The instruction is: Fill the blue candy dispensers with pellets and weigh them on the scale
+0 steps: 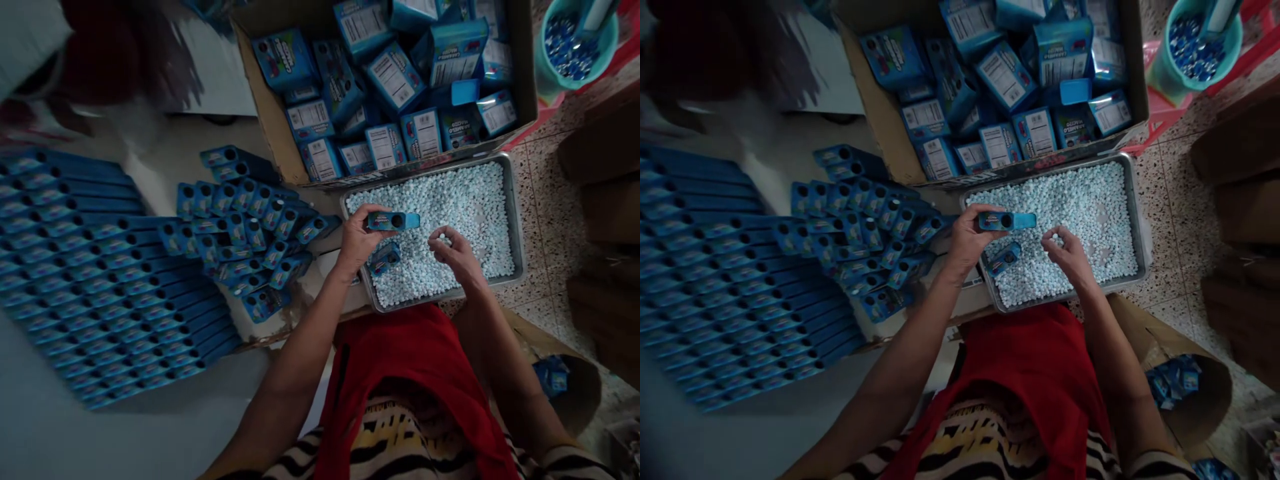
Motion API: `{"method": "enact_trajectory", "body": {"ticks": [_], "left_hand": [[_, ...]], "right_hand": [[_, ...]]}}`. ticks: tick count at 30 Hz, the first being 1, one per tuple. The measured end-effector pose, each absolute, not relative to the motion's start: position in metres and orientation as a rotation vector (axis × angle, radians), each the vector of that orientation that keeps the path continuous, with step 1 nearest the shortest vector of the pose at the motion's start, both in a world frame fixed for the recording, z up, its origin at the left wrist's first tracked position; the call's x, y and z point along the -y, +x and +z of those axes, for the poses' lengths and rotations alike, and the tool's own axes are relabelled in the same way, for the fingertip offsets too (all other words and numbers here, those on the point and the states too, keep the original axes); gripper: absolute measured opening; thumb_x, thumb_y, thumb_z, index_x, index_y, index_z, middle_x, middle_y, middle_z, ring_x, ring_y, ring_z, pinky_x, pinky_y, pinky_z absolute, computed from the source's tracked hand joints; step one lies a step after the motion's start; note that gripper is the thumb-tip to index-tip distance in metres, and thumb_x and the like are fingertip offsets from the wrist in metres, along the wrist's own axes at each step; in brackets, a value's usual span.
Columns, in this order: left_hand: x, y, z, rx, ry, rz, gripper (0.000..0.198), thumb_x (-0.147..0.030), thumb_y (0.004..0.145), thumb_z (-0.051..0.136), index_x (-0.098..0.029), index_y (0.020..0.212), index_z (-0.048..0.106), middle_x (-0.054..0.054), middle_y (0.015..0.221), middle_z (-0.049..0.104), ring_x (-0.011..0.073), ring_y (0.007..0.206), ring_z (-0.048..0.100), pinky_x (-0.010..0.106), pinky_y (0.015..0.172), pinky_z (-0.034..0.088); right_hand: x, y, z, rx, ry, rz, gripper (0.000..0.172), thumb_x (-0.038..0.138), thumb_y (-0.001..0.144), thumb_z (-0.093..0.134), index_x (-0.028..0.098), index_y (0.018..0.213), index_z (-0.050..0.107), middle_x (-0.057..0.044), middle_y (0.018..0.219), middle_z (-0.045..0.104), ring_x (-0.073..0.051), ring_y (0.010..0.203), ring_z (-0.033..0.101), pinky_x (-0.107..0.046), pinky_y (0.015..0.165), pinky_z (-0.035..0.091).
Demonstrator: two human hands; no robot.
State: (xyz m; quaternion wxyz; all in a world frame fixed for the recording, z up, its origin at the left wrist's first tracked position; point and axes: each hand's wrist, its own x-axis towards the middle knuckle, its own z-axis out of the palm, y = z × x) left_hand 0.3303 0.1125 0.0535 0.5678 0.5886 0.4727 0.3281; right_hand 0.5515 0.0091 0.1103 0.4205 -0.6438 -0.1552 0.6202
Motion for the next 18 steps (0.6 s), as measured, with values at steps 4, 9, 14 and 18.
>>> {"method": "enact_trajectory", "body": {"ticks": [4, 9, 14, 18], "left_hand": [[-0.104, 0.350, 0.055, -1.107, 1.524, 0.819, 0.035, -0.031, 0.079, 0.094, -0.023, 0.108, 0.077, 0.003, 0.114, 0.080, 0.0229, 0.111, 0.076, 0.033, 0.097, 0.060], [-0.092, 0.362, 0.061, -1.162, 1.683, 0.871, 0.028, -0.023, 0.083, 0.090, -0.023, 0.109, 0.078, 0.003, 0.109, 0.078, 0.0226, 0.107, 0.075, 0.032, 0.094, 0.058], [-0.084, 0.367, 0.066, -1.181, 1.746, 0.822, 0.033, -0.015, 0.080, 0.092, -0.023, 0.109, 0.077, 0.002, 0.109, 0.077, 0.0231, 0.106, 0.074, 0.033, 0.095, 0.057], [-0.077, 0.371, 0.071, -1.175, 1.743, 0.846, 0.030, -0.016, 0.082, 0.091, -0.023, 0.107, 0.077, 0.002, 0.105, 0.076, 0.0221, 0.104, 0.073, 0.033, 0.094, 0.056]], "right_hand": [[-0.010, 0.575, 0.144, 0.578, -1.553, 1.586, 0.035, 0.049, 0.082, 0.088, 0.023, 0.092, 0.065, 0.006, 0.068, 0.054, -0.008, 0.057, 0.042, -0.024, 0.055, 0.031], [-0.018, 0.585, 0.162, 0.994, -1.724, 1.483, 0.018, 0.039, 0.093, 0.076, 0.023, 0.097, 0.068, 0.006, 0.069, 0.051, -0.010, 0.058, 0.041, -0.027, 0.057, 0.030], [-0.033, 0.572, 0.164, 1.438, -1.829, 1.251, 0.007, 0.023, 0.093, 0.069, 0.023, 0.099, 0.070, 0.004, 0.072, 0.056, -0.013, 0.062, 0.044, -0.029, 0.065, 0.034], [-0.037, 0.566, 0.156, 1.563, -1.819, 1.174, 0.018, 0.016, 0.089, 0.070, 0.023, 0.106, 0.072, 0.000, 0.085, 0.068, -0.015, 0.072, 0.053, -0.031, 0.073, 0.040]]}}
